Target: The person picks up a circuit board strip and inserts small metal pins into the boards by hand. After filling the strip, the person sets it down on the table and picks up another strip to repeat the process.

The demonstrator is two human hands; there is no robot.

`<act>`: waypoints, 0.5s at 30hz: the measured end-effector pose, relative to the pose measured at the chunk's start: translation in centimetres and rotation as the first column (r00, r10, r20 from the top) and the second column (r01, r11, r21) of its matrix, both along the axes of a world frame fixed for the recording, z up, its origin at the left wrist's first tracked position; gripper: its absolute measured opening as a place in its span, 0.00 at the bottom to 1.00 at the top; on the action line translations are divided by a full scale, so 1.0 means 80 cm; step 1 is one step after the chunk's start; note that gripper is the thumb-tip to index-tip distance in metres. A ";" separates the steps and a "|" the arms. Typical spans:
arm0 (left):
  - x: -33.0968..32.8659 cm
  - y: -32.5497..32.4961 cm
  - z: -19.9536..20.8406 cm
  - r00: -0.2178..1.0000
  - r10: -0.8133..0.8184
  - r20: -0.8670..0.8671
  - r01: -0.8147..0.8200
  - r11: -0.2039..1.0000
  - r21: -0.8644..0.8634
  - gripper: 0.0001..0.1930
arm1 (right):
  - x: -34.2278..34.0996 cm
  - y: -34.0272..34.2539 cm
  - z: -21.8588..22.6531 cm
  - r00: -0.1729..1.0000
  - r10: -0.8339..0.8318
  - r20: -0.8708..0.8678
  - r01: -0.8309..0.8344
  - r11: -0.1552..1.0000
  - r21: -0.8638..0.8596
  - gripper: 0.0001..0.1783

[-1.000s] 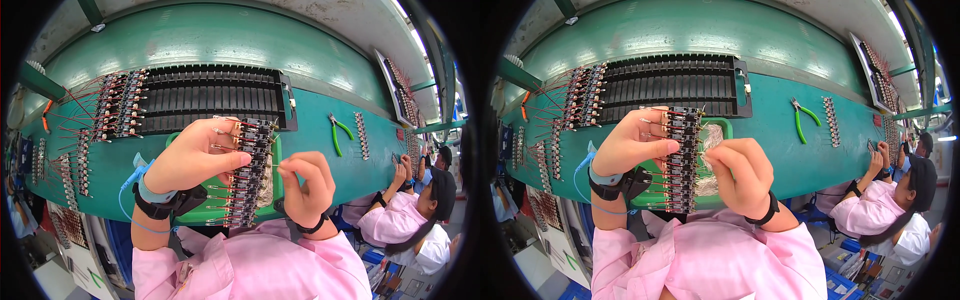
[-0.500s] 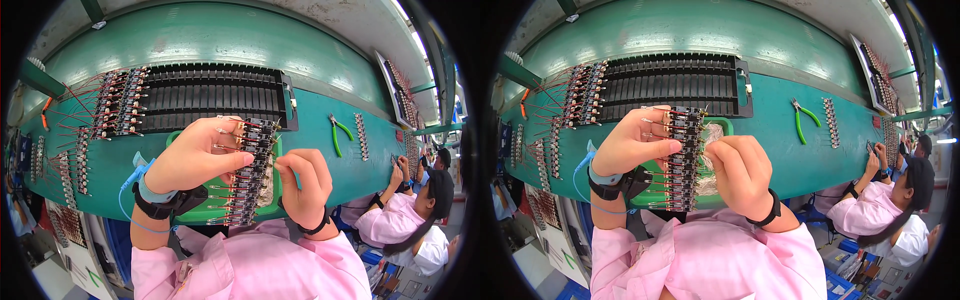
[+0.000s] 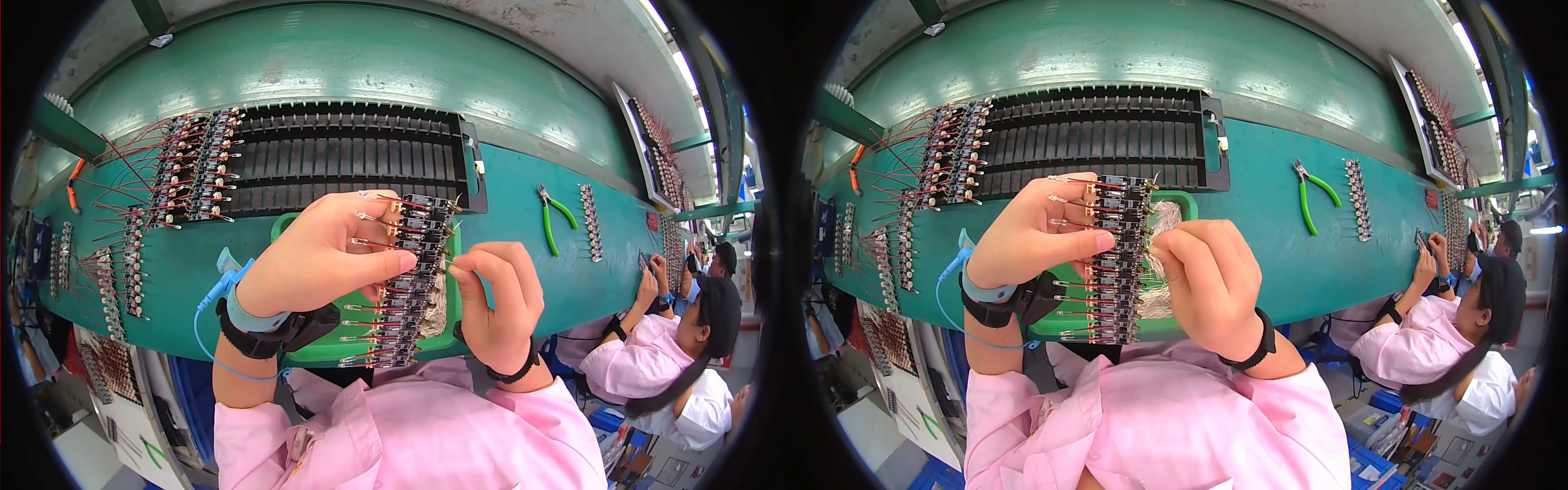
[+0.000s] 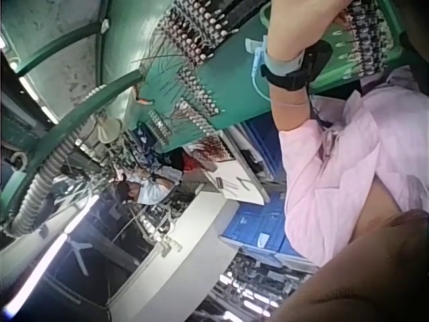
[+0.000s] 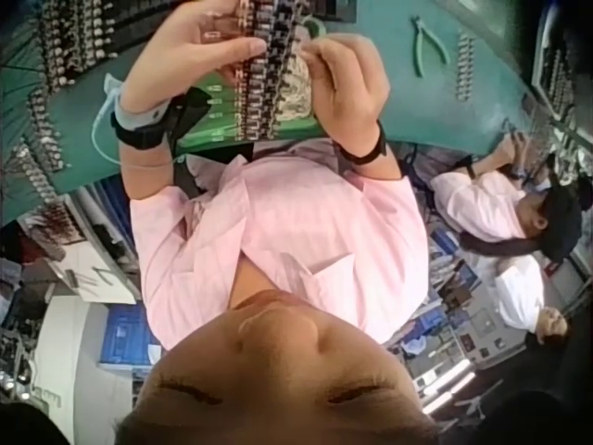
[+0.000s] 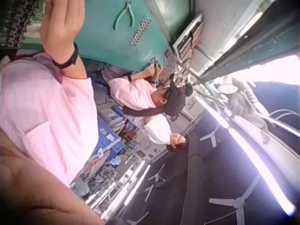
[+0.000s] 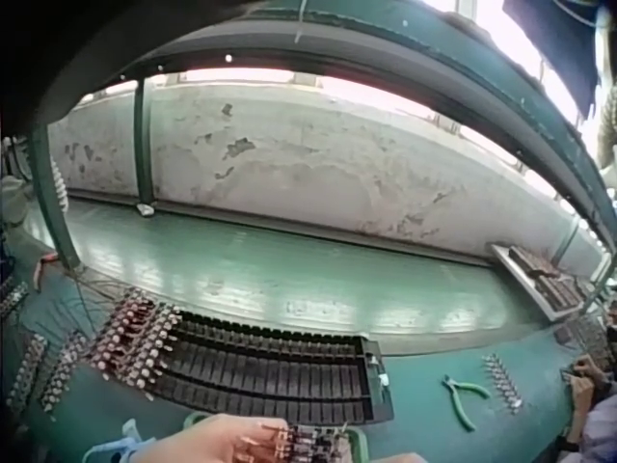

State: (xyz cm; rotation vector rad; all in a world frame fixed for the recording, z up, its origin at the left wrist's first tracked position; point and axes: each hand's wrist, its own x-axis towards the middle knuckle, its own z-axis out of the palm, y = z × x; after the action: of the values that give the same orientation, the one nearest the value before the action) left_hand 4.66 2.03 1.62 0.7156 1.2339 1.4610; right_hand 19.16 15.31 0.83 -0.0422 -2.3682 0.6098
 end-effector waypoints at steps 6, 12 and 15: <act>0.000 -0.001 -0.001 1.000 0.006 -0.029 -0.006 1.000 0.015 0.12 | 0.000 0.000 0.001 1.000 -0.016 0.006 0.016 1.000 0.021 0.08; 0.000 -0.001 0.001 1.000 0.002 -0.011 -0.002 1.000 -0.013 0.11 | 0.001 0.000 0.000 1.000 -0.021 0.007 0.021 0.999 0.039 0.08; 0.000 -0.001 -0.001 1.000 0.006 -0.018 -0.006 1.000 -0.009 0.11 | 0.000 -0.001 0.002 1.000 -0.021 0.011 0.020 0.999 0.051 0.08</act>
State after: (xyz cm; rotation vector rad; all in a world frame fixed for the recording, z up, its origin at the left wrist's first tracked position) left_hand 4.68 1.96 1.56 0.7207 1.2569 1.4555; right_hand 19.19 15.23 0.95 -0.0475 -2.3900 0.5408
